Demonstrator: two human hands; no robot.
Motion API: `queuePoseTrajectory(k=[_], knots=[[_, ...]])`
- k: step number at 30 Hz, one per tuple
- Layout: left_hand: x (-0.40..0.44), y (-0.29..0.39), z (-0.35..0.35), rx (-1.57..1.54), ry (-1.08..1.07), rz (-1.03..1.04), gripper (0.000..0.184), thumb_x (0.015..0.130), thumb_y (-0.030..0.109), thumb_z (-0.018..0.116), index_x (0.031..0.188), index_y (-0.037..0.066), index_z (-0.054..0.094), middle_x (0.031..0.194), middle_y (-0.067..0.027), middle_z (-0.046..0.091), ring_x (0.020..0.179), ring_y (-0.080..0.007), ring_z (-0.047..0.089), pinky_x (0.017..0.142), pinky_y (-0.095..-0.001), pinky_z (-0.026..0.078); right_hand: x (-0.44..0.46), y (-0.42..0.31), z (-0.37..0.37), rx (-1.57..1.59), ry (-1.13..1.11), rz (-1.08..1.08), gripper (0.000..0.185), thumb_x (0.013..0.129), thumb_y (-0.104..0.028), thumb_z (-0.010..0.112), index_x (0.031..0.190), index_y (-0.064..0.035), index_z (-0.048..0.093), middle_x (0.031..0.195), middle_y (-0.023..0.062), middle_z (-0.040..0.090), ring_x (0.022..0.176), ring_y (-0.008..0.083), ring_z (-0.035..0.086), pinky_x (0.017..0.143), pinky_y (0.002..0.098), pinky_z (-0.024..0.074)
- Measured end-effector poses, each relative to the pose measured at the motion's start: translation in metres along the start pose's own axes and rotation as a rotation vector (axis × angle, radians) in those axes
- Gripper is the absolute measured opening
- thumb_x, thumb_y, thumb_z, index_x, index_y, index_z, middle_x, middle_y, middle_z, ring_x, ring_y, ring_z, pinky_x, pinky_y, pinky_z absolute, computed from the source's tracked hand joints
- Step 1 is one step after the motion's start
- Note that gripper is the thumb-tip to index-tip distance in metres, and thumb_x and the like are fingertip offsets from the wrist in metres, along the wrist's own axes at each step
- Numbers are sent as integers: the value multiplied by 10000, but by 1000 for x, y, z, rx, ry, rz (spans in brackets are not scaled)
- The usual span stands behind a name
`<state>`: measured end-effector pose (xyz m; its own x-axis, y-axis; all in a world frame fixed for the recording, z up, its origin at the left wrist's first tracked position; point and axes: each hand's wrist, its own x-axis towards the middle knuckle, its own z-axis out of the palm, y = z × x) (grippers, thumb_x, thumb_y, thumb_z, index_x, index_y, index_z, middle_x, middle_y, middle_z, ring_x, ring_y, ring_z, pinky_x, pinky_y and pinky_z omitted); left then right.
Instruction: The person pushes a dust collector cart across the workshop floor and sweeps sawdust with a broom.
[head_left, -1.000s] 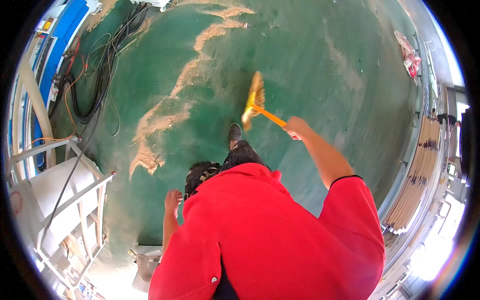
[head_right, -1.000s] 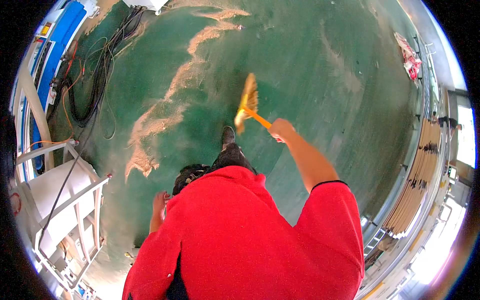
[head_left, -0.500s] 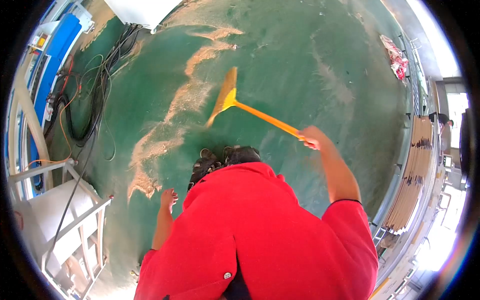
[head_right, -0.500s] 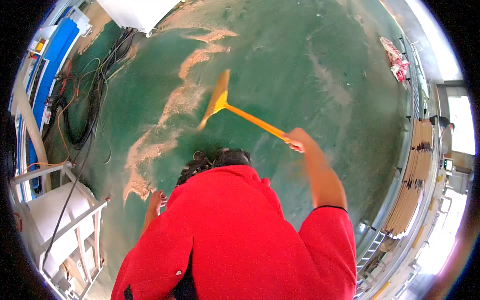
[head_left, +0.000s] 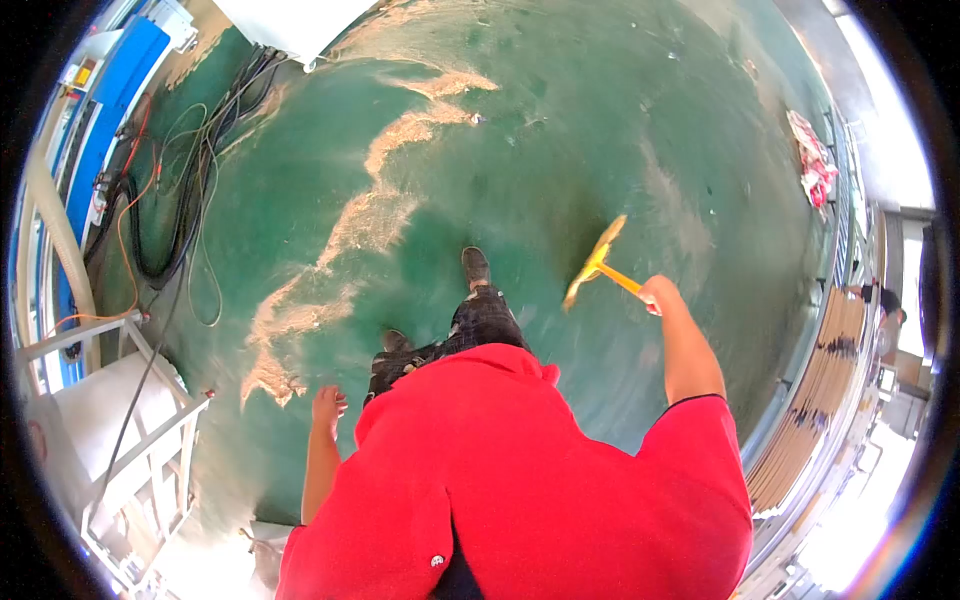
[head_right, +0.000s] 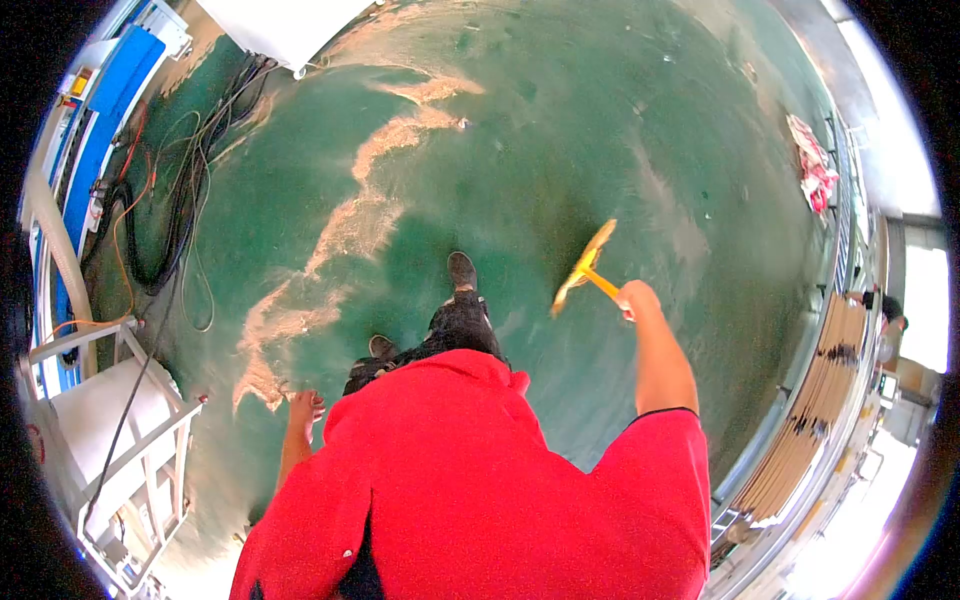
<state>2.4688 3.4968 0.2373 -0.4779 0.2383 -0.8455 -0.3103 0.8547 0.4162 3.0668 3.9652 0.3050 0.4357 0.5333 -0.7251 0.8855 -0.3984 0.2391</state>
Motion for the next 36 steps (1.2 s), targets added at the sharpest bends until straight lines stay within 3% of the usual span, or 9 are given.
queuePoseTrajectory(k=[4,9,14,19,23,28,29,30,36], knots=[[-29,18,51,-33,22,-96,283,900,310,539,1059,81,588,887,-71,652,712,-146,606,617,-289,447,3,-69,-21,22,-99,-186,280,837,-208,583,703,32,636,565,119,590,491,226,602,464,371,469],[-78,97,131,-145,54,0,294,909,286,549,1079,51,601,904,-74,665,732,-143,607,648,-280,456,-24,-168,-64,26,-175,-364,408,864,-306,630,642,36,613,520,135,560,439,247,576,429,395,441],[-92,83,163,-263,112,89,294,917,276,551,1088,41,601,916,-69,664,748,-131,596,667,-267,456,-32,-242,-79,-10,-197,-459,409,869,-327,645,702,41,586,513,95,513,404,205,496,380,374,365],[-118,-1,179,-509,253,-44,301,912,286,546,1084,43,595,899,-68,652,737,-148,614,646,-276,460,-48,-236,-108,24,-291,-538,393,883,-361,618,718,-8,566,500,67,479,390,159,443,358,336,299],[-139,-125,204,-593,249,-228,298,912,282,523,1085,49,589,885,-71,646,719,-158,618,630,-301,474,-82,-234,-97,21,-246,-620,376,883,-383,592,745,-34,558,515,42,476,377,127,403,359,305,283],[-166,-260,229,-753,235,-365,294,905,267,515,1099,58,585,889,-77,643,713,-164,615,620,-311,490,-153,-236,-20,-147,-21,-880,445,908,-361,577,606,-40,517,437,48,430,301,158,352,308,337,237],[-149,-314,248,-670,243,-143,302,898,271,529,1104,56,582,881,-80,645,725,-167,620,612,-309,491,-153,-237,2,-91,-24,-906,467,920,-331,570,552,-56,485,404,49,414,281,172,350,293,349,236],[-159,-334,254,-743,300,-172,297,893,272,541,1082,48,590,870,-78,644,727,-166,618,624,-310,495,-137,-237,24,-34,-138,-938,465,922,-320,577,544,-73,467,402,43,407,281,177,371,286,353,234],[-229,-362,197,-1002,592,-218,286,873,278,591,970,12,630,822,-68,639,731,-164,607,681,-319,512,-270,-222,154,-140,-359,-724,222,854,-253,673,745,-115,537,564,-14,506,407,95,467,335,244,343]])
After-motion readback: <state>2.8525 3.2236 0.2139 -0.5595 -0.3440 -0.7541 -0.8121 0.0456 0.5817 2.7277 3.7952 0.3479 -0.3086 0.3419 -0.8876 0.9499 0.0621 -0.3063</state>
